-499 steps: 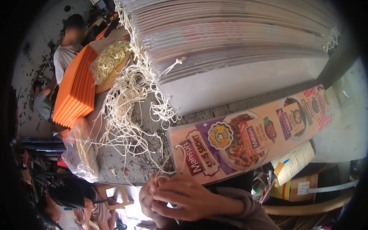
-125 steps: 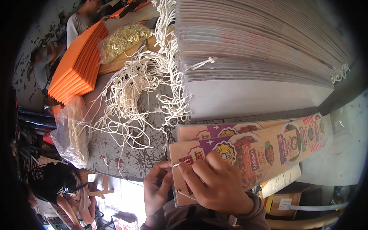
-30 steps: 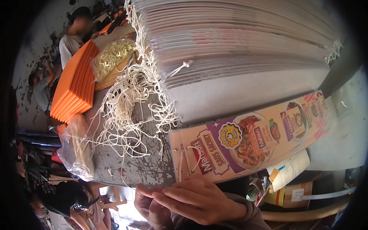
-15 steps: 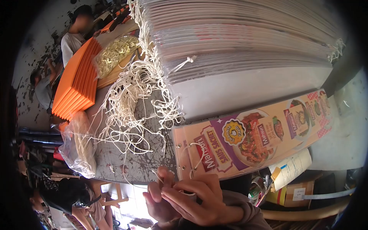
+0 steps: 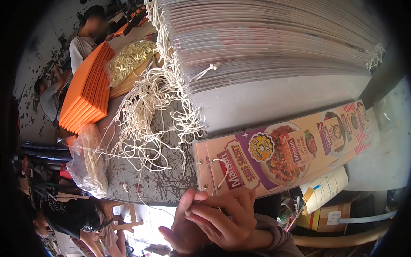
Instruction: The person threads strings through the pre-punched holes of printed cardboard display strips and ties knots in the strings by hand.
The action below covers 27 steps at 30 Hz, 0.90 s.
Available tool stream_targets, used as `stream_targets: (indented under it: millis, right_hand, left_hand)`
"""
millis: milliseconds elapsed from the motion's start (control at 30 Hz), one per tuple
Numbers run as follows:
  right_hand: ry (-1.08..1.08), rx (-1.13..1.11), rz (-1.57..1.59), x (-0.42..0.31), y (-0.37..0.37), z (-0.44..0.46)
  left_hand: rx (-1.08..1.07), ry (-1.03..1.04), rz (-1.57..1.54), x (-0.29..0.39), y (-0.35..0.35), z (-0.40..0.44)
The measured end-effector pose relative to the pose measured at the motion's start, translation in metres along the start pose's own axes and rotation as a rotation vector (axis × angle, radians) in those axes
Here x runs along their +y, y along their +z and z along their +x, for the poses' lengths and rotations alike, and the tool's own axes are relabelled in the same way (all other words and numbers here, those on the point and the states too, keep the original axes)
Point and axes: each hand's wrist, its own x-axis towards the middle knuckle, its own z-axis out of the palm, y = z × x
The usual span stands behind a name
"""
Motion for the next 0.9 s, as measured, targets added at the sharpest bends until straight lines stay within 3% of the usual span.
stream_targets:
  millis: [300, 500, 567, 633, 700, 733, 800, 867, 900]
  right_hand:
    - [-0.044, 0.017, -0.021, 0.001, 0.0, 0.0]
    - [-0.076, -0.061, -0.01, 0.002, -0.006, 0.003]
    - [-0.099, -0.045, -0.03, 0.005, -0.012, 0.007]
    - [-0.122, -0.065, -0.15, 0.006, -0.022, 0.006]
    - [-0.208, 0.049, -0.157, 0.002, -0.015, -0.003]
    - [-0.294, 0.161, -0.16, -0.001, -0.009, -0.006]
    - [-0.344, 0.227, -0.15, 0.0, 0.005, -0.01]
    - [-0.437, 0.015, -0.047, 0.005, 0.011, -0.012]
    - [-0.399, -0.046, 0.083, 0.006, 0.01, -0.007]
  left_hand:
    - [-0.032, -0.05, -0.026, 0.011, 0.006, 0.002]
    - [-0.051, -0.161, 0.156, 0.031, 0.004, 0.014]
    - [-0.02, 0.28, 0.21, 0.015, -0.006, 0.017]
    - [-0.091, 0.341, 0.44, 0.029, -0.018, 0.013]
    - [-0.18, 0.173, 0.639, 0.054, -0.016, 0.01]
    - [-0.148, -0.034, 0.74, 0.061, -0.007, 0.011]
    - [-0.114, -0.243, 0.838, 0.062, -0.001, 0.009]
    - [0.258, -0.469, 0.059, 0.054, -0.005, -0.004]
    - [0.312, -0.362, -0.126, 0.043, -0.014, -0.001]
